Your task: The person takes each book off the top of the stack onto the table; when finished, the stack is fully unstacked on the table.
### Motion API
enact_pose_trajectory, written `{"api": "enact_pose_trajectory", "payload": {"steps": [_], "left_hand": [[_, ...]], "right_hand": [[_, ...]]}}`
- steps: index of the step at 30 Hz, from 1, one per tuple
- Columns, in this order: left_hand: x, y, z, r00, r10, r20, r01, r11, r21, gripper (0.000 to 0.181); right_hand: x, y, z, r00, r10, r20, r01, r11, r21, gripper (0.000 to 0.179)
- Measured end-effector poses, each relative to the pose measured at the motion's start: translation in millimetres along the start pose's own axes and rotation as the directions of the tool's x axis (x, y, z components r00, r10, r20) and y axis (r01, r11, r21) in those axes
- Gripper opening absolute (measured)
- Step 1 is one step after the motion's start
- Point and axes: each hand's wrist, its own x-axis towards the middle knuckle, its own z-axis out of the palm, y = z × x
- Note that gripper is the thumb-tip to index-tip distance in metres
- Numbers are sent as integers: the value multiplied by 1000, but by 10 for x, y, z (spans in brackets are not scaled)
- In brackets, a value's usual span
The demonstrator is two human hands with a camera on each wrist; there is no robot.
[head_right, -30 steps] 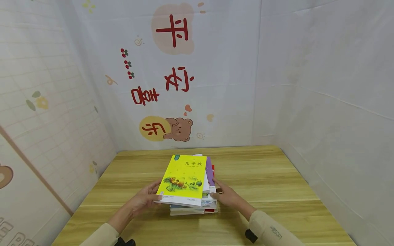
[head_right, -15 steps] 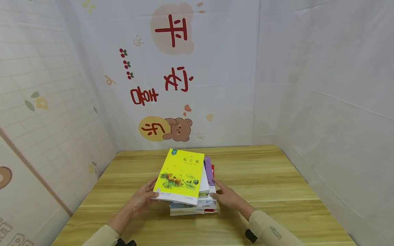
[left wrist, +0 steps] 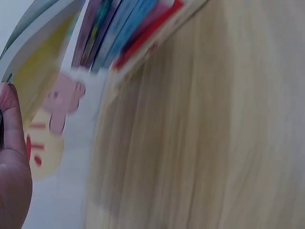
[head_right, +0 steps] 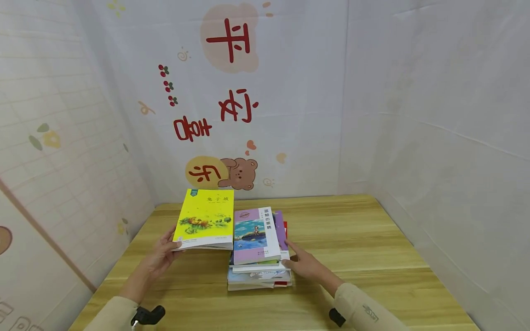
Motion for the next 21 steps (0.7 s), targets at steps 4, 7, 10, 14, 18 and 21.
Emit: {"api": "enact_pose_trajectory", "payload": {"steps": [4, 7, 10, 14, 18, 21], "left_hand": [[54, 64, -252, 999, 6, -48, -5, 1000, 11, 80], [101, 74, -433, 996, -24, -82, 27, 999, 34, 78], [144, 54, -599, 991, -64, -121, 74, 994, 79, 78], [191, 4, -791, 973, -120, -197, 153, 975, 161, 77], [235, -32, -936, 940, -143, -309, 217, 952, 218, 73], [284, -29, -1001, 908, -129, -399, 226, 952, 206, 70]], "right_hand": [[2, 11, -1, 1000, -3, 3, 3, 1000, 7, 76], [-2, -1, 0, 1000, -6, 3, 6, 1000, 1, 76], [-2, -16, 4, 1000, -11, 3, 11, 1000, -9, 75], [-5, -22, 9, 1000, -6, -6, 6, 1000, -22, 75], [-10, -17, 10, 1000, -4, -9, 4, 1000, -28, 75], [-8, -10, 13, 1000, -10, -5, 10, 1000, -25, 75]]}}
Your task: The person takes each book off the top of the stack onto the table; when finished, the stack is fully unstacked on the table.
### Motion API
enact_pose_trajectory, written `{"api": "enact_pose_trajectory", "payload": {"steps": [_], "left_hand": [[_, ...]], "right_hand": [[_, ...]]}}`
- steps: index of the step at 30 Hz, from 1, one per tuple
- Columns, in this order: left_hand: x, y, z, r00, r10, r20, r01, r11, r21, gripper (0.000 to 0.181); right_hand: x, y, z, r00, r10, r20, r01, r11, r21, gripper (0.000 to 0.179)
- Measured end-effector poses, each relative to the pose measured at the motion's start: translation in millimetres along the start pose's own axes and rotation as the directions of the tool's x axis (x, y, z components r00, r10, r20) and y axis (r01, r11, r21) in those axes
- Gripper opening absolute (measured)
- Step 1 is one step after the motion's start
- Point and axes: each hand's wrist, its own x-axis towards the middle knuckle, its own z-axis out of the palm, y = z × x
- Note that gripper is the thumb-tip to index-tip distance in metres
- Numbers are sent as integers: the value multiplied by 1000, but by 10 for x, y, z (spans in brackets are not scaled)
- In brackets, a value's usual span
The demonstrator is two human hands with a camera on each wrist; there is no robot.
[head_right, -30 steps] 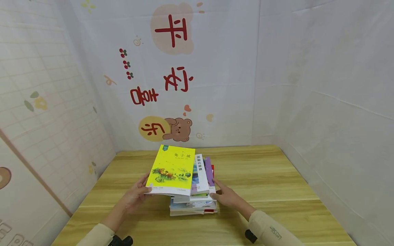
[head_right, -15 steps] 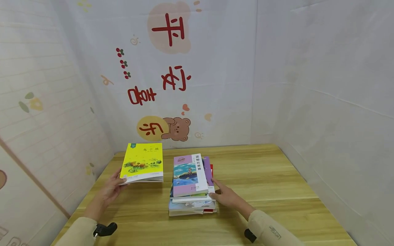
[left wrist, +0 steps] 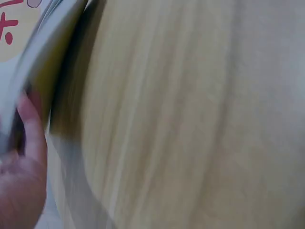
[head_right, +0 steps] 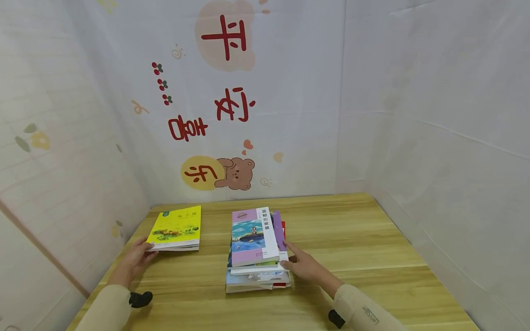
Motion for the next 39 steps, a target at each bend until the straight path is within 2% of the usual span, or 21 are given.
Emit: {"api": "enact_pose_trajectory", "payload": {"steps": [4, 5, 7, 9, 12, 16, 20, 26, 33, 39], "left_hand": [[37, 51, -36, 994, 24, -106, -26, 999, -20, 70], [40, 71, -48, 992, 32, -121, -32, 999, 3, 71], [32, 113, -86, 991, 56, -117, -38, 988, 151, 72], [19, 151, -111, 993, 73, -95, -42, 956, 291, 74], [-44, 202, -100, 991, 113, -69, -68, 884, 463, 76], [-76, 208, 46, 987, 148, -68, -100, 881, 462, 75], [-93, 197, 255, 985, 164, -45, -125, 879, 461, 73], [-194, 232, 661, 983, 184, 25, -178, 898, 403, 65], [-319, 233, 1085, 974, 196, 116, -224, 918, 326, 55], [-484, 197, 1431, 970, 181, 163, -218, 944, 249, 53]], "right_hand": [[-4, 0, 4, 1000, -9, 2, 9, 1000, 0, 74], [-5, 1, 4, 1000, -11, 3, 11, 1000, -3, 74], [-3, 3, 3, 1000, -13, 4, 13, 1000, -7, 73], [-3, 1, -1, 1000, -19, 6, 19, 1000, -7, 73], [-8, -7, -5, 1000, -21, 4, 21, 1000, -7, 73], [-12, -11, -7, 1000, -10, -1, 10, 1000, -10, 73], [-18, -22, -5, 1000, -1, -3, 1, 1000, -17, 73], [-50, -69, -13, 1000, 18, -10, -18, 999, -44, 73], [-13, -21, -65, 1000, 28, 2, -28, 991, -134, 74], [19, 21, -84, 1000, 25, 14, -22, 989, -147, 75]]}}
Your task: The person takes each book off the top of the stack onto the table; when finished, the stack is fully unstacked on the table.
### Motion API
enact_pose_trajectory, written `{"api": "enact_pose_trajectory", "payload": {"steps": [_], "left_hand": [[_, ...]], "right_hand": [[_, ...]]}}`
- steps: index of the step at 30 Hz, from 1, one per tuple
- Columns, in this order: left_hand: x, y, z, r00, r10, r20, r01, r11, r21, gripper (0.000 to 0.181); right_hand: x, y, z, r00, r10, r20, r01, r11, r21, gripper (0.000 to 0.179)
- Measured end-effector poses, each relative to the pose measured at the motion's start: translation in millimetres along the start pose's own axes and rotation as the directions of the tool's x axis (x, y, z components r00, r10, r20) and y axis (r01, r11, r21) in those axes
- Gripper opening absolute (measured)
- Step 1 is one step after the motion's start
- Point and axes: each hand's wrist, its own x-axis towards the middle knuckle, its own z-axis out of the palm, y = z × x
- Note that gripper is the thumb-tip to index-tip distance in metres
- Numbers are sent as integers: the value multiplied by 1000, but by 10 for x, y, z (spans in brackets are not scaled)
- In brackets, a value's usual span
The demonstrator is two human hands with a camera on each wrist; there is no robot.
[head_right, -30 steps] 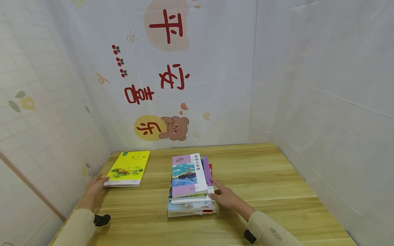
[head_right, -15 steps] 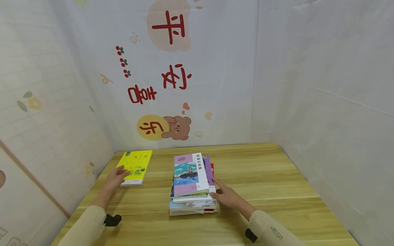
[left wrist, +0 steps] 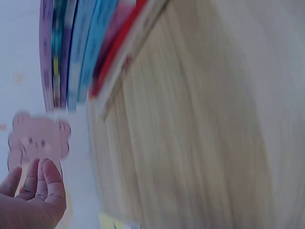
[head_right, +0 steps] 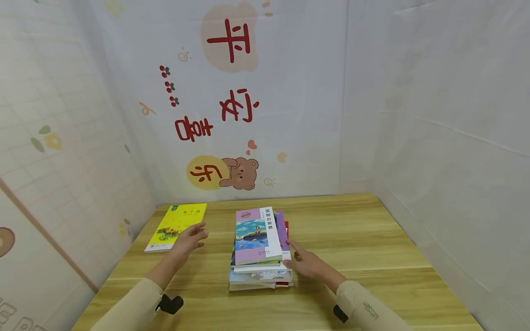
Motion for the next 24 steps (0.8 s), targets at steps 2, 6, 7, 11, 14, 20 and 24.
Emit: {"api": "enact_pose_trajectory", "payload": {"steps": [2, 6, 7, 11, 14, 20, 24], "left_hand": [[-31, -7, 107, 1000, -7, 10, 7, 1000, -26, 52], [-121, -32, 335, 1000, -20, 5, 20, 1000, -18, 55], [-146, -41, 394, 1000, -25, 4, 25, 1000, -17, 57], [-257, -74, 617, 998, -47, 30, 48, 998, -30, 66], [-326, -108, 748, 997, -58, 54, 60, 997, -43, 71], [-420, -159, 906, 998, -31, 50, 34, 998, -51, 75], [-465, -156, 964, 999, -23, 42, 24, 1000, -20, 81]], "right_hand": [[3, 7, 1, 1000, 1, 1, -1, 1000, -2, 75], [-7, 2, -2, 1000, 6, 2, -6, 1000, -4, 75], [-9, 3, -3, 1000, 7, 3, -7, 1000, -6, 76], [-5, 13, -2, 1000, 13, 6, -13, 1000, -15, 76], [8, 34, 4, 1000, 13, 9, -13, 999, -29, 76], [26, 56, 14, 1000, 5, 8, -5, 999, -34, 76], [20, 47, 6, 1000, 3, 11, -2, 999, -33, 76]]}}
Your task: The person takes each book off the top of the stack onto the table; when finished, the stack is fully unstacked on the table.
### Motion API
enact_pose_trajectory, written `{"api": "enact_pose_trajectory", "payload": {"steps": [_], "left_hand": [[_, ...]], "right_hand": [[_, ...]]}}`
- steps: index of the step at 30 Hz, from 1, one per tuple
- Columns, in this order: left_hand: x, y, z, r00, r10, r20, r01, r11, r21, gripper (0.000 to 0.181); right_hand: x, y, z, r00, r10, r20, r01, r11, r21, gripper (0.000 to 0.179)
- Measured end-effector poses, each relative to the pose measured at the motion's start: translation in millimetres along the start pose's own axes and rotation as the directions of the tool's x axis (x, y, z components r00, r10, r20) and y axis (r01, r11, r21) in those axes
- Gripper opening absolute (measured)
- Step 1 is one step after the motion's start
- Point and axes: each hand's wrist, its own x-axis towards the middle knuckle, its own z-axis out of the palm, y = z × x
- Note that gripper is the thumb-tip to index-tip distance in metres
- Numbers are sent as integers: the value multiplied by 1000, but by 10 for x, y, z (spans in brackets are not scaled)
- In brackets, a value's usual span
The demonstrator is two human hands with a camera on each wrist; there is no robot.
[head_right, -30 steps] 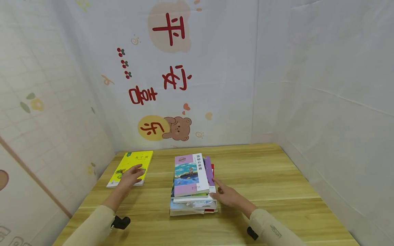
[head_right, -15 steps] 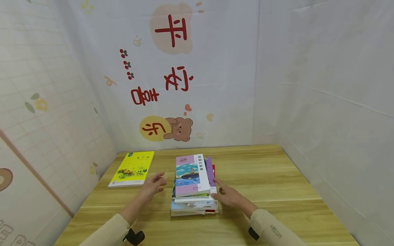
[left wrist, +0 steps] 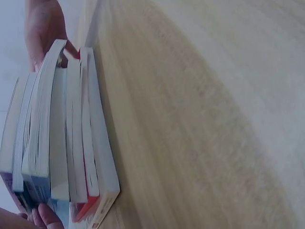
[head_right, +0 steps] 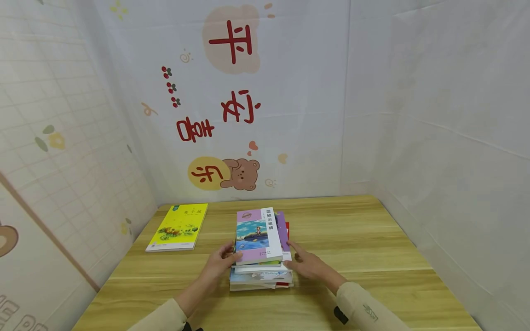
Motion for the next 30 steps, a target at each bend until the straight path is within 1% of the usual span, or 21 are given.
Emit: {"api": "enact_pose_trajectory", "payload": {"steps": [5, 9, 12, 14, 15, 16, 19, 22, 23, 26, 30], "left_hand": [[-12, -19, 42, 1000, 10, 17, -11, 999, 30, 83], [6, -50, 53, 1000, 17, 3, -17, 998, 55, 83], [25, -66, 38, 1000, 22, -5, -22, 999, 47, 79], [37, -72, 15, 1000, 28, -3, -28, 999, 17, 76], [42, -71, -1, 1000, 26, -1, -26, 1000, -9, 75], [28, -40, -17, 1000, 25, 7, -24, 999, -40, 72], [77, -66, -67, 1000, 8, 22, -5, 992, -124, 68], [99, -78, -95, 1000, -5, 30, 9, 987, -158, 67], [124, -114, -99, 1000, -6, 29, 10, 988, -157, 68], [97, -94, -98, 999, 8, 34, -4, 993, -117, 71], [89, -67, -91, 999, 5, 43, -2, 998, -59, 72]], "right_hand": [[-21, -19, -6, 1000, 9, -3, -9, 1000, 6, 76], [-31, -39, -14, 1000, 9, -4, -9, 1000, 2, 76], [-29, -38, -16, 1000, 3, -4, -3, 1000, 1, 76], [-30, -34, -16, 1000, -1, -3, 1, 1000, 3, 76], [-28, -29, -15, 1000, -2, -2, 2, 1000, 3, 76], [-28, -25, -16, 1000, -3, -2, 3, 1000, 4, 77], [-29, -21, -19, 1000, -4, -1, 4, 1000, 6, 77], [-29, -15, -14, 1000, -3, -1, 3, 1000, 6, 77], [-29, -13, -12, 1000, -3, -1, 3, 1000, 6, 77], [-27, -11, -6, 1000, -1, 0, 1, 1000, 2, 77], [-15, -5, -2, 1000, 3, -2, -3, 1000, 2, 77]]}}
